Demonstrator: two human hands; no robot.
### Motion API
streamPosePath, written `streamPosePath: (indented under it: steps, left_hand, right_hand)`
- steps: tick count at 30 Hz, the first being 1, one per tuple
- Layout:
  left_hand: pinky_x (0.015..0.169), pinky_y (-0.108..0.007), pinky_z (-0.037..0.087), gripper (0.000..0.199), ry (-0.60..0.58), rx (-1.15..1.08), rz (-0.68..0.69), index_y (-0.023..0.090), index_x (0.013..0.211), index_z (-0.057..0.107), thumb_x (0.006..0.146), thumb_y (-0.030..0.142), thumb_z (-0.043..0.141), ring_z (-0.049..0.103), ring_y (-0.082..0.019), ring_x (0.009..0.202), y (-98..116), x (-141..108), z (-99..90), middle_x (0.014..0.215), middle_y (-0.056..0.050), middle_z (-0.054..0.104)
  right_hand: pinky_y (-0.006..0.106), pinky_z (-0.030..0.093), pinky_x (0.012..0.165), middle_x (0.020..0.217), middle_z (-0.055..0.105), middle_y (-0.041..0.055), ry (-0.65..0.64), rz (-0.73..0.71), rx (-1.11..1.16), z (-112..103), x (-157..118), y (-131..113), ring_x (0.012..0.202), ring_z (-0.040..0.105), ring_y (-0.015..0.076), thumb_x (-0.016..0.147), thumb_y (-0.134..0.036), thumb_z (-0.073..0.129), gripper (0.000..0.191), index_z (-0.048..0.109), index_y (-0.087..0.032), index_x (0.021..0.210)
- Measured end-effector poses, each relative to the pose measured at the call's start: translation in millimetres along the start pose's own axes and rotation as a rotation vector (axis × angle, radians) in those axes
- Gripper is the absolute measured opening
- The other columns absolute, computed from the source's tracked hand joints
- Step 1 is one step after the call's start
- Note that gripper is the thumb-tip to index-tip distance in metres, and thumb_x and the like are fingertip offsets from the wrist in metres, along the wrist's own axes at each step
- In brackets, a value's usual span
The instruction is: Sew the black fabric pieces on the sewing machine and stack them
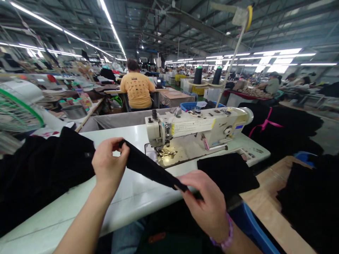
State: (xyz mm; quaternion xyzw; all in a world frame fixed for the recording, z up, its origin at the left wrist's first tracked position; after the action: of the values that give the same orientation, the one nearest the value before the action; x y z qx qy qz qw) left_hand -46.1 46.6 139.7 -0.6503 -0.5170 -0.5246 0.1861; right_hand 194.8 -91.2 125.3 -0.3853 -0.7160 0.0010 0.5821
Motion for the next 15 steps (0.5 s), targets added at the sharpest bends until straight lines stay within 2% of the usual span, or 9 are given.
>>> streamPosePath:
  steps: [3, 5, 7, 9, 11, 13, 15]
  left_hand:
    - [0.072, -0.033, 0.054, 0.019, -0.010, 0.012, -0.043, 0.016, 0.091, 0.070, 0.085, 0.025, 0.055, 0.067, -0.018, 0.068, -9, -5, 3.2, 0.076, -0.004, 0.071]
    - [0.072, -0.033, 0.055, 0.022, -0.060, -0.013, -0.099, 0.017, 0.088, 0.071, 0.086, 0.029, 0.053, 0.068, -0.019, 0.069, -14, -8, 5.1, 0.078, -0.006, 0.073]
    - [0.070, -0.033, 0.055, 0.023, -0.148, -0.086, -0.233, 0.017, 0.086, 0.072, 0.084, 0.034, 0.055, 0.067, -0.019, 0.066, -22, -10, 7.2, 0.078, -0.005, 0.073]
    - [0.064, -0.031, 0.054, 0.022, -0.249, -0.253, -0.468, 0.018, 0.084, 0.071, 0.081, 0.037, 0.061, 0.064, -0.017, 0.060, -35, -17, 9.5, 0.076, -0.003, 0.071]
    - [0.058, -0.026, 0.053, 0.019, -0.332, -0.553, -0.785, 0.017, 0.079, 0.070, 0.073, 0.035, 0.071, 0.061, -0.014, 0.057, -48, -28, 13.4, 0.074, -0.001, 0.069]
    - [0.053, -0.021, 0.052, 0.016, -0.401, -0.834, -1.047, 0.015, 0.072, 0.068, 0.065, 0.027, 0.077, 0.060, -0.012, 0.059, -50, -38, 16.1, 0.074, -0.002, 0.067]
    - [0.052, -0.021, 0.054, 0.008, -0.475, -0.996, -1.232, 0.014, 0.069, 0.068, 0.063, 0.017, 0.072, 0.061, -0.012, 0.060, -45, -43, 15.1, 0.074, -0.006, 0.068]
  right_hand:
    - [0.031, 0.059, 0.083, 0.098, 0.077, 0.0082, -0.067, -0.234, -0.046, 6, 0, -28, 0.088, 0.071, 0.0169, 0.089, 0.001, 0.053, 0.028, 0.062, -0.014, 0.111]
    - [0.031, 0.059, 0.081, 0.096, 0.077, 0.0091, -0.051, -0.286, -0.095, 6, -1, -33, 0.086, 0.071, 0.0170, 0.089, 0.002, 0.052, 0.029, 0.062, -0.013, 0.111]
    - [0.031, 0.059, 0.082, 0.096, 0.077, 0.0084, -0.029, -0.272, -0.141, 3, -2, -25, 0.087, 0.072, 0.0172, 0.089, 0.003, 0.053, 0.030, 0.063, -0.015, 0.111]
    - [0.033, 0.060, 0.083, 0.098, 0.077, 0.0075, -0.025, -0.216, -0.178, -2, -4, -9, 0.090, 0.073, 0.0180, 0.088, 0.002, 0.054, 0.033, 0.063, -0.018, 0.113]
    - [0.035, 0.060, 0.085, 0.101, 0.077, 0.0067, -0.022, -0.142, -0.208, -8, -5, 12, 0.093, 0.073, 0.0193, 0.087, 0.002, 0.055, 0.035, 0.063, -0.021, 0.113]
    - [0.037, 0.059, 0.086, 0.100, 0.077, 0.0054, -0.004, -0.069, -0.226, -15, -6, 33, 0.093, 0.072, 0.0201, 0.087, 0.000, 0.056, 0.035, 0.064, -0.024, 0.112]
    - [0.037, 0.059, 0.085, 0.096, 0.076, 0.0037, 0.032, 0.002, -0.217, -19, -7, 50, 0.090, 0.072, 0.0200, 0.088, -0.004, 0.059, 0.030, 0.066, -0.026, 0.108]
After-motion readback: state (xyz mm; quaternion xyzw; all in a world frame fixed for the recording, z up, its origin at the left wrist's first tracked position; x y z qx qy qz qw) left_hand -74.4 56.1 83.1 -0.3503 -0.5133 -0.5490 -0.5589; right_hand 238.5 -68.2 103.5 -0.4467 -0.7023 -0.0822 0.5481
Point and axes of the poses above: each hand's wrist, its own x-axis towards the middle knuckle, its own z-axis out of the palm, y = z × x, the point moved 7 cm from there along x, towards the middle knuckle
